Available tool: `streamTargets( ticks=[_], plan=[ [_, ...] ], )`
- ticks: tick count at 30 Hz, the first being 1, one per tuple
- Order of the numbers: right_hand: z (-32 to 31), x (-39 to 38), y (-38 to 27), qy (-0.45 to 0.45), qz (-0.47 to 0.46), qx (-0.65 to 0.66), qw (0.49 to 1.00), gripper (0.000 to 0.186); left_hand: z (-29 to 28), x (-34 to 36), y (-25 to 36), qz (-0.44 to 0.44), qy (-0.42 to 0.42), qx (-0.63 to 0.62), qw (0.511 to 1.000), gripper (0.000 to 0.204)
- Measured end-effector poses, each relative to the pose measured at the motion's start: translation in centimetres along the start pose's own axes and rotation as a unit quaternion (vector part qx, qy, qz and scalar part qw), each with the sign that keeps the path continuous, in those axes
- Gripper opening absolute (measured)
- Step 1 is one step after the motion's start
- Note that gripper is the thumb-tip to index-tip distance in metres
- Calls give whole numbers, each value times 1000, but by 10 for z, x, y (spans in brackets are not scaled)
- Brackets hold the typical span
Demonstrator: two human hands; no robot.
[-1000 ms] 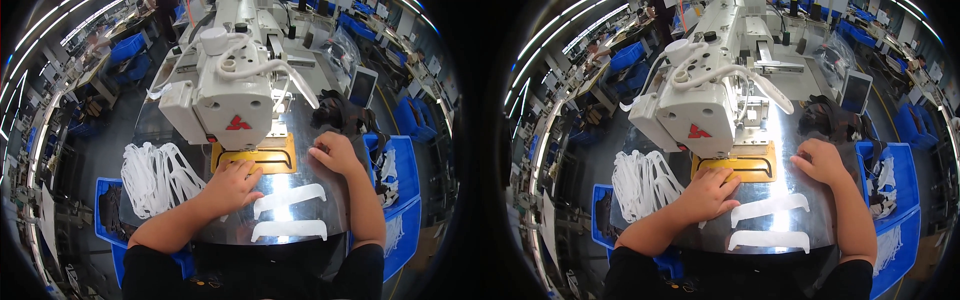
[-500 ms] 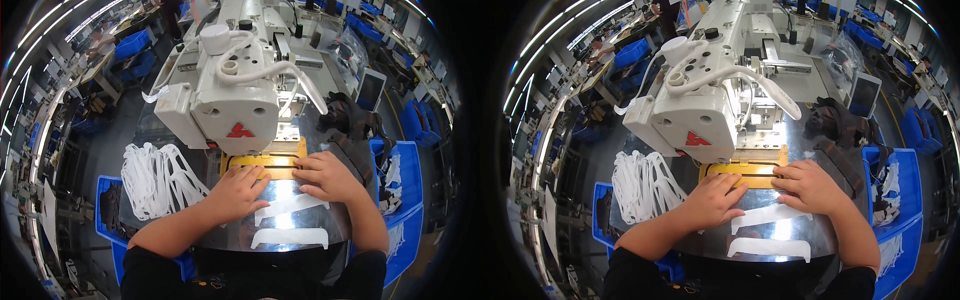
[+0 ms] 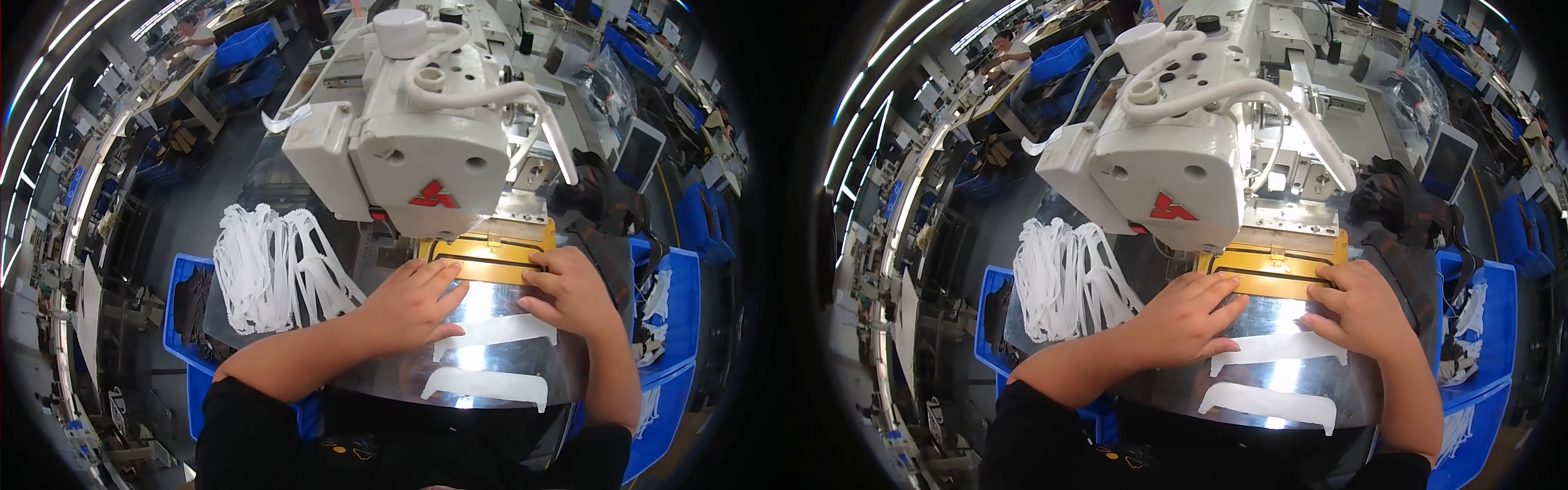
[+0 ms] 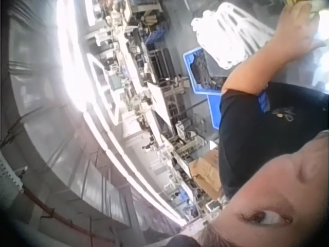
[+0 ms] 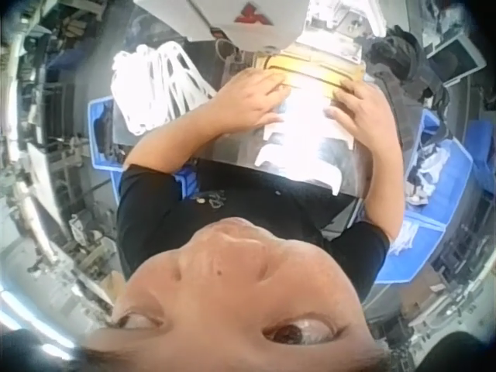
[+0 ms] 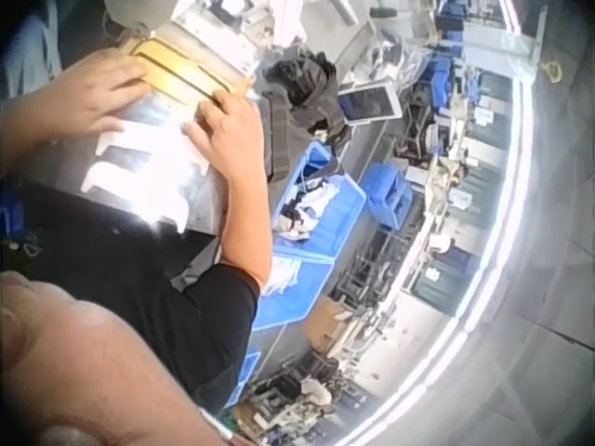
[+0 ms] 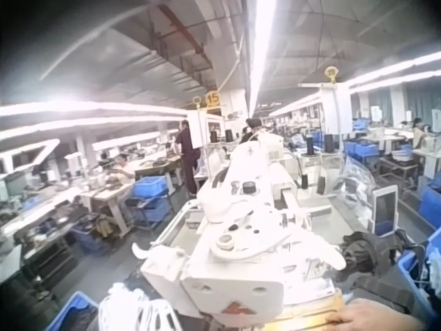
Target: The recorder is sewing white fabric lining onto black leather straps using an industrial sewing machine.
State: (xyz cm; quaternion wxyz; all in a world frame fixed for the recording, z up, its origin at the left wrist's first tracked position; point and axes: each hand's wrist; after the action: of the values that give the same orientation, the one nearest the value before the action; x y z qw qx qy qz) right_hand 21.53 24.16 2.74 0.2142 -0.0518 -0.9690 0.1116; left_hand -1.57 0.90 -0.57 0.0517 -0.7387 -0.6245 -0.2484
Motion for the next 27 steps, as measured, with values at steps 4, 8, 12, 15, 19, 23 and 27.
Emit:
streamTargets(
  ticks=[4, 8, 12, 15, 19, 23, 27],
  plan=[
    [0, -1, 0, 7, 24, -21, 999, 43, -1, -1, 2, 1, 8, 4, 1000, 63],
    [9, -4, 10, 18, 51, -21, 998, 46, 5, -4, -2, -8, 4, 4, 1000, 64],
    [10, -3, 11, 27, 60, -24, 998, 48, 4, -6, 2, -7, 11, 8, 1000, 64],
    [11, -2, 11, 21, 83, -27, 996, 50, 1, -4, 4, -11, 6, 19, 1000, 65],
    [11, -1, 11, 14, 95, -31, 995, 50, -1, -4, 3, -20, 11, 46, 999, 66],
    [14, 3, 11, 13, 95, -23, 995, 49, -5, -9, 3, -41, 10, 58, 997, 67],
    [14, 5, 13, 8, 100, -13, 995, 49, -54, -11, 23, -150, 21, 114, 982, 66]
  ],
)
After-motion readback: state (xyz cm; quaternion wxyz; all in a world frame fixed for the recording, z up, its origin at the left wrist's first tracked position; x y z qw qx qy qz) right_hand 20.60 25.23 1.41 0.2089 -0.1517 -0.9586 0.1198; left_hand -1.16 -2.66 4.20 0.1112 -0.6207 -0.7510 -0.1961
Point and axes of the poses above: each hand's wrist, its own x-axis towards the middle knuckle, its own z-axis out of the palm, y = z × x, and after that the axes turned 12 degrees about y, right-handed
